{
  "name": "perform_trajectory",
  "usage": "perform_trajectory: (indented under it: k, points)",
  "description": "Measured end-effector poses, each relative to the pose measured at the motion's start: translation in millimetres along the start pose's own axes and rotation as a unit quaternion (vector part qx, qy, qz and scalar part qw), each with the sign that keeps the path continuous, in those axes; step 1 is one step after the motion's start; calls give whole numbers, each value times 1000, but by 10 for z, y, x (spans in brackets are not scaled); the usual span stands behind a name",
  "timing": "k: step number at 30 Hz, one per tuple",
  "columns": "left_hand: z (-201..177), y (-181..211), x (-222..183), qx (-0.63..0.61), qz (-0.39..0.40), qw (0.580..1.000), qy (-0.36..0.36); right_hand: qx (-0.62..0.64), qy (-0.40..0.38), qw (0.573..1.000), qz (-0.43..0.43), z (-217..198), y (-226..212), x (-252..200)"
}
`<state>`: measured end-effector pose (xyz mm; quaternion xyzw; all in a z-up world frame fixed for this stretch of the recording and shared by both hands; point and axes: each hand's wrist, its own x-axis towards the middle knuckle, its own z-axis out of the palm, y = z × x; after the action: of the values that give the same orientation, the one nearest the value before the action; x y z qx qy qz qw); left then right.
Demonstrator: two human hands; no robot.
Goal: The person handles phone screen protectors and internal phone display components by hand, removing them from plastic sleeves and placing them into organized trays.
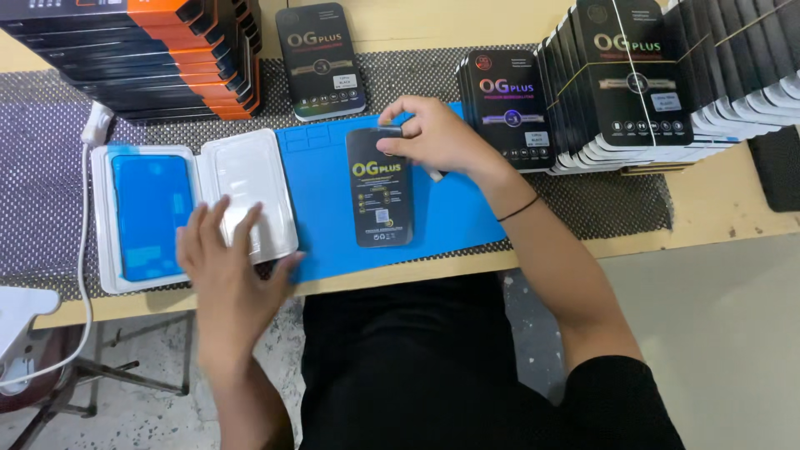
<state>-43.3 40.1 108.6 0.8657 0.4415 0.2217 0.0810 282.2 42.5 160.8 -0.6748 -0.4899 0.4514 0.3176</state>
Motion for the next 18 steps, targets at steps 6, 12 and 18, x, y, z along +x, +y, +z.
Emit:
perform_trajectory:
  k: [6, 12, 18]
  points:
    - [538, 662, -103, -129, 199, 971, 7, -46, 32, 995, -86, 95, 3, -117]
    - [936, 929, -216, -55, 209, 976, 13, -323, 153, 925, -132, 65, 420, 256]
    - [1129, 934, -329, 42, 231, 971, 37, -425, 171, 867, -198, 54, 508, 295]
